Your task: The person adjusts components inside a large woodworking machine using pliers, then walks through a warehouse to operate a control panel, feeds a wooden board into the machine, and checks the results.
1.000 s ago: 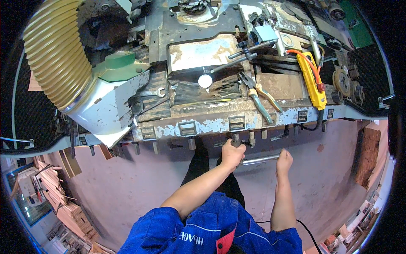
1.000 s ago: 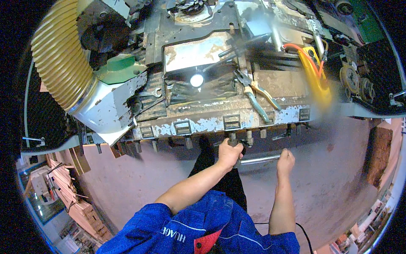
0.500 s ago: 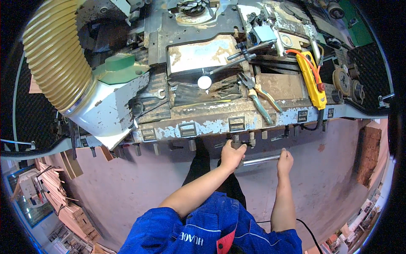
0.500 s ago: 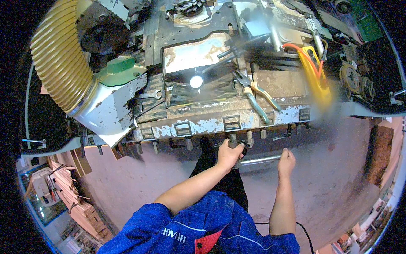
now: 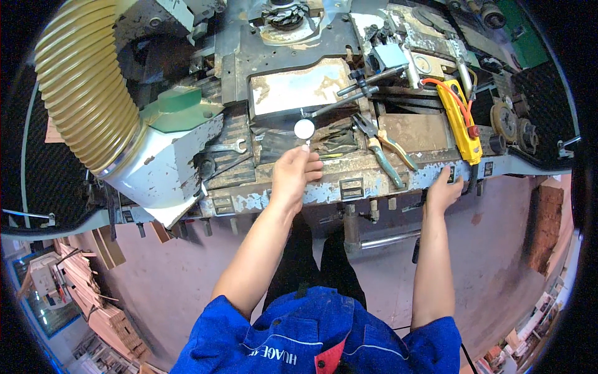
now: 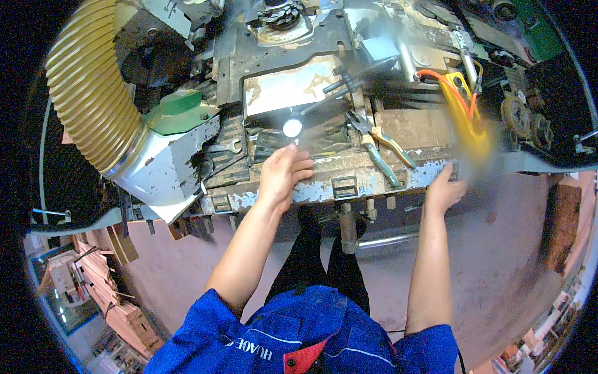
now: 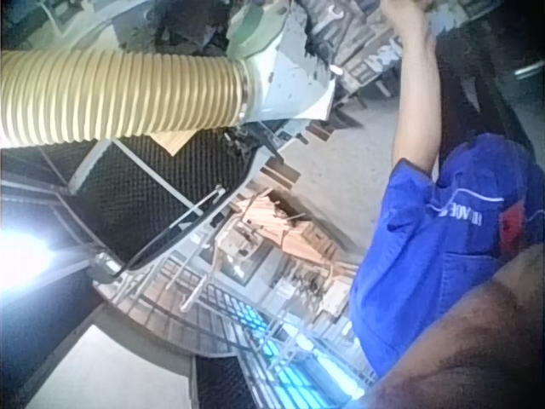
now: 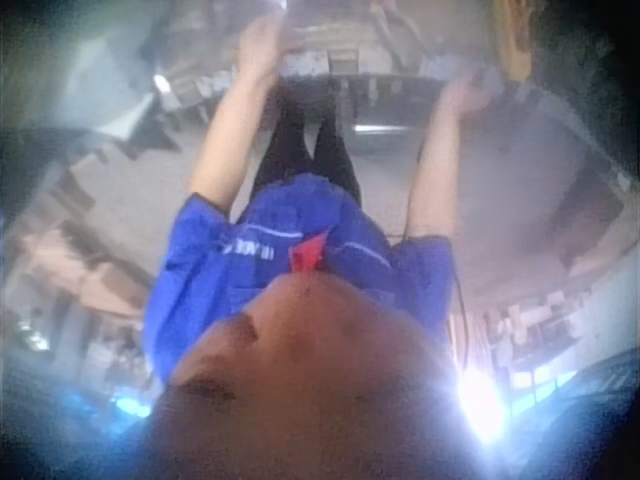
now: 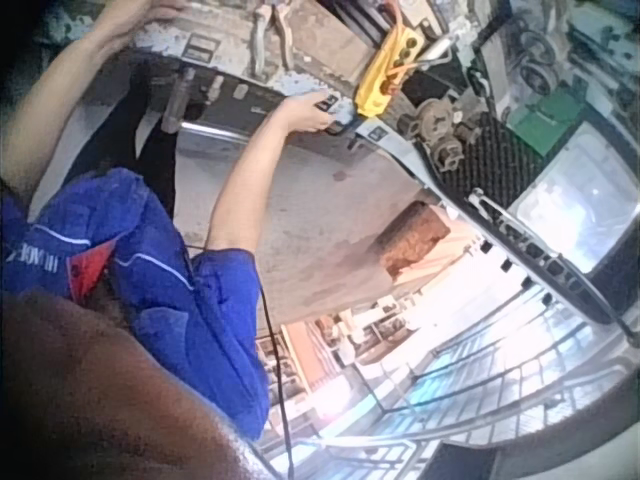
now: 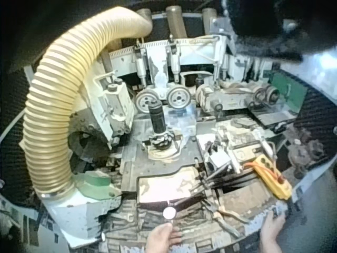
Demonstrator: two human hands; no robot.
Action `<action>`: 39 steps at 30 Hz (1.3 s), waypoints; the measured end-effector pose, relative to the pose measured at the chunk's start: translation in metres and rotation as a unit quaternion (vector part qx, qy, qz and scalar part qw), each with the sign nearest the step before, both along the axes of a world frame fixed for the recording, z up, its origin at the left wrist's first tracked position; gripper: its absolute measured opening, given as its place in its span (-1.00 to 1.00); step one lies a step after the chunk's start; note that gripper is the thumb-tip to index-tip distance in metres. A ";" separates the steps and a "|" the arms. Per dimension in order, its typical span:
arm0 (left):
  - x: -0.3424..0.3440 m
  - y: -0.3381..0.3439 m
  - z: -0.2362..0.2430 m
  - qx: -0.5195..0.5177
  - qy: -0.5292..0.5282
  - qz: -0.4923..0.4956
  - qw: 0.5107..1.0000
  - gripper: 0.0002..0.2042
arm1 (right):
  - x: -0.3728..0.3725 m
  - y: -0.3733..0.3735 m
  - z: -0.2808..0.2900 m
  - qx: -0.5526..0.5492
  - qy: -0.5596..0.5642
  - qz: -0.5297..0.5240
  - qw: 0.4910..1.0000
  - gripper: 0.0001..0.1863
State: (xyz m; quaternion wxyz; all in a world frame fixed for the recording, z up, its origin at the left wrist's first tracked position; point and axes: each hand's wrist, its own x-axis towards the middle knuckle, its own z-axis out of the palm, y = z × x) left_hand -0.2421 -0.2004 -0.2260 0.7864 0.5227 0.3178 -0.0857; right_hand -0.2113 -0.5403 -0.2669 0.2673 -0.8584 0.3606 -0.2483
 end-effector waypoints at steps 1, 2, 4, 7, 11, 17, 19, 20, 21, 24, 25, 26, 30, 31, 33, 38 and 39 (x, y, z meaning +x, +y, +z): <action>0.004 0.000 0.000 -0.016 0.001 -0.007 1.000 -0.65 | 0.011 0.000 -0.004 0.022 0.026 -0.045 0.998 -0.34; 0.008 -0.001 0.000 -0.033 0.003 -0.015 0.999 -0.66 | 0.024 -0.002 -0.006 0.045 0.052 -0.088 0.994 -0.26; 0.012 -0.003 0.001 -0.056 -0.003 -0.011 0.998 -0.68 | 0.037 0.004 -0.017 0.057 0.104 -0.168 0.979 -0.06; 0.013 0.000 -0.006 -0.072 -0.009 -0.003 0.997 -0.72 | 0.043 0.022 -0.006 0.064 0.164 -0.182 0.967 -0.06; 0.010 0.001 -0.007 -0.091 0.003 -0.012 0.996 -0.78 | 0.046 0.025 -0.004 0.047 0.195 -0.185 0.962 -0.05; 0.026 0.010 0.003 -0.159 -0.044 0.038 0.986 -0.64 | 0.045 0.027 -0.003 0.033 0.191 -0.184 0.964 -0.07; 0.042 0.016 0.001 -0.199 -0.046 0.025 0.979 -0.57 | 0.047 0.029 0.001 0.035 0.195 -0.181 0.963 -0.07; 0.049 0.018 0.002 -0.218 -0.045 0.020 0.975 -0.58 | 0.047 0.030 0.002 0.036 0.197 -0.181 0.963 -0.07; 0.056 0.019 0.006 -0.238 -0.044 0.015 0.970 -0.58 | 0.047 0.030 0.001 0.034 0.195 -0.179 0.964 -0.07; 0.070 0.017 0.003 -0.262 -0.015 0.020 0.965 -0.63 | 0.047 0.029 0.000 0.032 0.195 -0.176 0.964 -0.06; 0.073 0.018 0.000 -0.266 -0.009 0.019 0.964 -0.65 | 0.048 0.029 0.001 0.032 0.198 -0.176 0.964 -0.06; 0.075 0.015 -0.003 -0.272 0.002 0.045 0.961 -0.70 | 0.048 0.030 0.001 0.032 0.200 -0.176 0.963 -0.06; 0.079 0.012 -0.009 -0.270 0.003 0.054 0.961 -0.74 | 0.047 0.029 0.001 0.032 0.199 -0.173 0.964 -0.06; 0.080 0.010 -0.005 -0.256 0.013 0.060 0.965 -0.74 | 0.047 0.026 -0.003 0.027 0.196 -0.173 0.965 -0.07; 0.080 0.008 -0.003 -0.235 0.019 0.067 0.969 -0.75 | 0.046 0.025 -0.004 0.022 0.195 -0.172 0.965 -0.07; 0.079 0.008 -0.002 -0.212 0.001 0.064 0.975 -0.72 | 0.045 0.021 -0.010 0.007 0.193 -0.172 0.966 -0.09; 0.080 0.008 -0.002 -0.206 0.002 0.059 0.977 -0.74 | 0.045 0.021 -0.009 0.009 0.197 -0.172 0.965 -0.09</action>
